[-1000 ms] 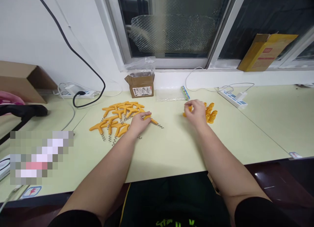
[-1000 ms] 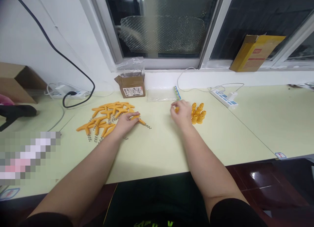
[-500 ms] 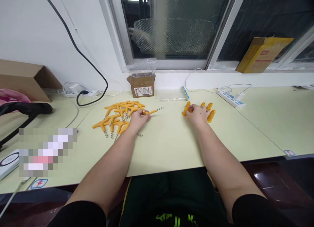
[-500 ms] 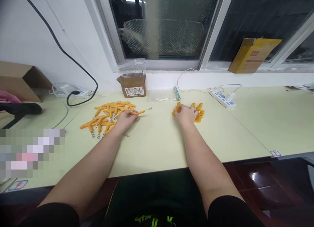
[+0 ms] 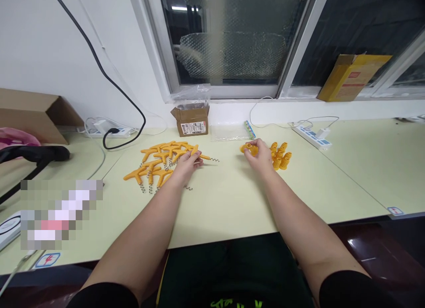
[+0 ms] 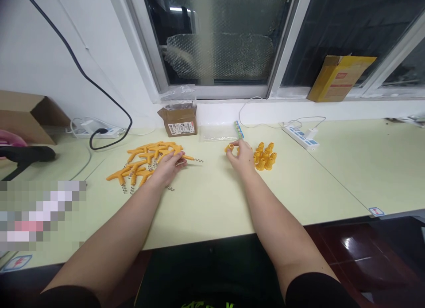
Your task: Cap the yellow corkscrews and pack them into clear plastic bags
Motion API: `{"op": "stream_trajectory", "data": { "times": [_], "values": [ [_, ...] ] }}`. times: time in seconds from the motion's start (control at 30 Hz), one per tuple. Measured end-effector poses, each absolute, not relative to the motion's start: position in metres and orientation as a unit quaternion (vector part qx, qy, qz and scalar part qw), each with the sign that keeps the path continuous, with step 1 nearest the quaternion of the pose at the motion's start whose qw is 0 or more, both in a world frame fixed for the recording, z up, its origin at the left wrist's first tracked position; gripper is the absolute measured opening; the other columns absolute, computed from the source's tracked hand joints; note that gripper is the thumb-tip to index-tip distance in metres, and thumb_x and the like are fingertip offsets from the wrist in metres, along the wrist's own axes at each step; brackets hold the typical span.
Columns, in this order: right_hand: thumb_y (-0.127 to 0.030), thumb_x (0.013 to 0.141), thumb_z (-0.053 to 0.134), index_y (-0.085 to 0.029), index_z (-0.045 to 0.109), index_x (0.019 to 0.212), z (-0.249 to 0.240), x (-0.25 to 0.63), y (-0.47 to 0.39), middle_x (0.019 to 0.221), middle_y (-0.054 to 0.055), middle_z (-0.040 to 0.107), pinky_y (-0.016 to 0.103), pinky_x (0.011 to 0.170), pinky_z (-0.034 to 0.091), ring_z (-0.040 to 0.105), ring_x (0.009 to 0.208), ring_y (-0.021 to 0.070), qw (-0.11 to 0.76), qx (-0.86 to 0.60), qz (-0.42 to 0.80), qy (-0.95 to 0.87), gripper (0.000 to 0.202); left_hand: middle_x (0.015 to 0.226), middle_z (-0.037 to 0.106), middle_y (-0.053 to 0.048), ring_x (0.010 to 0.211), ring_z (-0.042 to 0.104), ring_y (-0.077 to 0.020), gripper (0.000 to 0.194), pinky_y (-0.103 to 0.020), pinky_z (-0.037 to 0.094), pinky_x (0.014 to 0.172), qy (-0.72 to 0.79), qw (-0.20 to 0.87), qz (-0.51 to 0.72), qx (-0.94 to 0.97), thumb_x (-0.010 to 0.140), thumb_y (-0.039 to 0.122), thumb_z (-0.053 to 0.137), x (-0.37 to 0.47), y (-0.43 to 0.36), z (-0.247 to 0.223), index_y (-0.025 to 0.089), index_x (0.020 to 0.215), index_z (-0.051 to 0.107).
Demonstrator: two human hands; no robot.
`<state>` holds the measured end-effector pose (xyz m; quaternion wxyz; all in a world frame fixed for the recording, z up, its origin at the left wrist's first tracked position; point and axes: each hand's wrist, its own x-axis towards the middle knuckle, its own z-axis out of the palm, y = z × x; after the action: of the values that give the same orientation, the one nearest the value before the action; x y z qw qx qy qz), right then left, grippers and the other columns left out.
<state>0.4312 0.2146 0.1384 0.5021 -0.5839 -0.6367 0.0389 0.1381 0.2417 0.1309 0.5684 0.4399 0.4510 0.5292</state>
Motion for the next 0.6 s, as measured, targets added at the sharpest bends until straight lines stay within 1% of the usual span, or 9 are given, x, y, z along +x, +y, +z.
{"op": "stream_trajectory", "data": {
  "times": [0.07, 0.13, 0.2, 0.3, 0.37, 0.43, 0.5, 0.6],
  "values": [
    [-0.040, 0.087, 0.064, -0.022, 0.060, 0.103, 0.137, 0.424, 0.214, 0.112, 0.011, 0.072, 0.045, 0.099, 0.049, 0.066, 0.109, 0.0276, 0.540, -0.539, 0.109, -0.637, 0.024, 0.087, 0.067, -0.002, 0.076, 0.068, -0.0126, 0.030, -0.031, 0.059, 0.083, 0.432, 0.607, 0.535, 0.398, 0.080, 0.036, 0.081, 0.140, 0.241, 0.133, 0.017, 0.097, 0.065],
    [-0.042, 0.090, 0.062, -0.022, 0.059, 0.107, 0.133, 0.417, 0.213, 0.110, 0.010, 0.072, 0.044, 0.097, 0.053, 0.068, 0.107, 0.0260, 0.553, -0.506, 0.193, -0.633, 0.026, 0.086, 0.067, -0.002, 0.074, 0.070, -0.0130, 0.026, -0.031, 0.060, 0.082, 0.418, 0.631, 0.529, 0.383, 0.083, 0.031, 0.079, 0.143, 0.238, 0.136, 0.017, 0.096, 0.063],
    [-0.042, 0.093, 0.058, -0.022, 0.061, 0.114, 0.130, 0.410, 0.212, 0.110, 0.010, 0.068, 0.042, 0.088, 0.057, 0.069, 0.099, 0.0237, 0.546, -0.475, 0.270, -0.635, 0.029, 0.083, 0.068, -0.002, 0.074, 0.071, -0.0137, 0.021, -0.030, 0.061, 0.081, 0.409, 0.645, 0.522, 0.379, 0.086, 0.029, 0.076, 0.146, 0.234, 0.139, 0.016, 0.095, 0.062],
    [-0.043, 0.091, 0.062, -0.021, 0.067, 0.119, 0.126, 0.402, 0.210, 0.120, 0.012, 0.061, 0.037, 0.070, 0.059, 0.067, 0.090, 0.0219, 0.511, -0.462, 0.323, -0.649, 0.036, 0.084, 0.071, -0.005, 0.077, 0.074, -0.0154, 0.017, -0.031, 0.062, 0.083, 0.405, 0.652, 0.518, 0.377, 0.089, 0.027, 0.074, 0.148, 0.230, 0.143, 0.015, 0.094, 0.062],
    [-0.042, 0.086, 0.068, -0.021, 0.069, 0.118, 0.124, 0.400, 0.209, 0.122, 0.012, 0.059, 0.035, 0.064, 0.058, 0.065, 0.087, 0.0210, 0.496, -0.466, 0.339, -0.649, 0.038, 0.085, 0.073, -0.007, 0.079, 0.075, -0.0164, 0.016, -0.032, 0.063, 0.086, 0.402, 0.651, 0.523, 0.375, 0.090, 0.025, 0.074, 0.149, 0.230, 0.143, 0.015, 0.094, 0.062],
    [-0.039, 0.083, 0.072, -0.021, 0.067, 0.116, 0.122, 0.401, 0.210, 0.115, 0.009, 0.062, 0.034, 0.069, 0.057, 0.064, 0.086, 0.0197, 0.493, -0.458, 0.360, -0.646, 0.038, 0.086, 0.073, -0.006, 0.080, 0.076, -0.0171, 0.016, -0.035, 0.063, 0.089, 0.399, 0.651, 0.530, 0.369, 0.088, 0.023, 0.076, 0.150, 0.230, 0.142, 0.016, 0.093, 0.062],
    [-0.035, 0.080, 0.074, -0.021, 0.063, 0.109, 0.119, 0.402, 0.212, 0.105, 0.005, 0.064, 0.034, 0.076, 0.054, 0.062, 0.086, 0.0183, 0.495, -0.443, 0.374, -0.648, 0.033, 0.086, 0.073, -0.005, 0.081, 0.077, -0.0176, 0.017, -0.037, 0.063, 0.092, 0.398, 0.651, 0.535, 0.363, 0.087, 0.021, 0.077, 0.150, 0.230, 0.141, 0.016, 0.092, 0.061],
    [-0.031, 0.079, 0.075, -0.022, 0.059, 0.102, 0.116, 0.403, 0.215, 0.097, 0.001, 0.064, 0.032, 0.080, 0.050, 0.061, 0.086, 0.0173, 0.494, -0.423, 0.389, -0.653, 0.029, 0.086, 0.073, -0.005, 0.082, 0.077, -0.0180, 0.015, -0.036, 0.063, 0.092, 0.401, 0.653, 0.530, 0.363, 0.087, 0.018, 0.075, 0.151, 0.229, 0.141, 0.015, 0.091, 0.061]
  ]
}}
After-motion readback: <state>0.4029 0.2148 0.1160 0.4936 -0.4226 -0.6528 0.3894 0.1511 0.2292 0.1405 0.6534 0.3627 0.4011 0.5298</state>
